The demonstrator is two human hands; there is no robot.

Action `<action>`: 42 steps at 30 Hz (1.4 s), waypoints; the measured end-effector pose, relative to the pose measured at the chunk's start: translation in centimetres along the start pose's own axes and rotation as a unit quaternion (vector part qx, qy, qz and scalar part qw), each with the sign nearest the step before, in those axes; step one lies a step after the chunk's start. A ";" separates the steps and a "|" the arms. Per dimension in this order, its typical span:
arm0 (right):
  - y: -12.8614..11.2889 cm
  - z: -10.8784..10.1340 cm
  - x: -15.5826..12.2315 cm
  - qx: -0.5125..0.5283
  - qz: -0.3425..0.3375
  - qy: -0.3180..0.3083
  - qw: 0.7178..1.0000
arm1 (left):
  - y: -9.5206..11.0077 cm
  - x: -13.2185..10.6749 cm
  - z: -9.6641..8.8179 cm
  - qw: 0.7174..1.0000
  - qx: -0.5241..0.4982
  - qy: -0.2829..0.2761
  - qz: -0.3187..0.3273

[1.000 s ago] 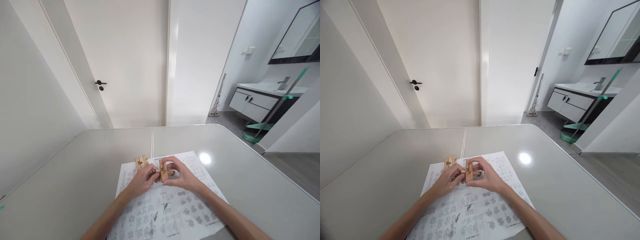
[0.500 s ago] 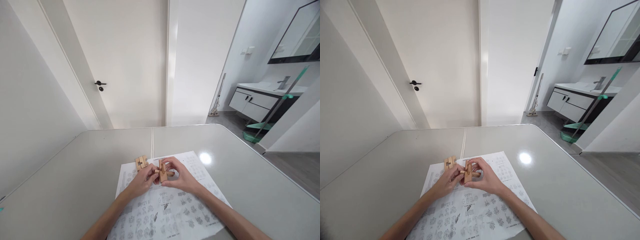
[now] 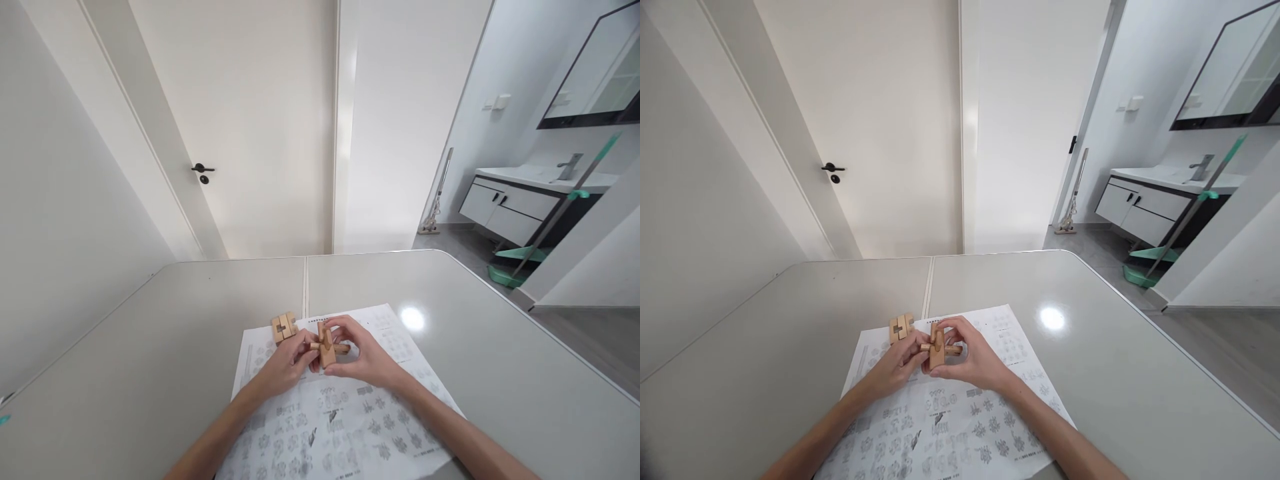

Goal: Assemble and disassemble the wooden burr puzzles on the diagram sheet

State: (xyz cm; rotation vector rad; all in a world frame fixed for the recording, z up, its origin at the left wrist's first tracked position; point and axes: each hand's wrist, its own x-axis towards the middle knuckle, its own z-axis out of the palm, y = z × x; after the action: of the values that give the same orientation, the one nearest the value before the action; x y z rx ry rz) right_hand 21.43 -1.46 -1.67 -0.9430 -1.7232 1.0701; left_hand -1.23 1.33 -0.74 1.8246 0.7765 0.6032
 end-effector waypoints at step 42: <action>0.2 -0.1 0.0 0.035 0.001 -0.017 0.999 | -1.2 0.2 0.4 0.999 -0.039 -0.002 0.008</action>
State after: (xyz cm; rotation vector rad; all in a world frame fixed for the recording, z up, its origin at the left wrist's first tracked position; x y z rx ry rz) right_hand 21.56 -1.38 -1.87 -0.8867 -1.7022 1.1461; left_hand -1.13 1.54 -2.03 1.7614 0.7270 0.6311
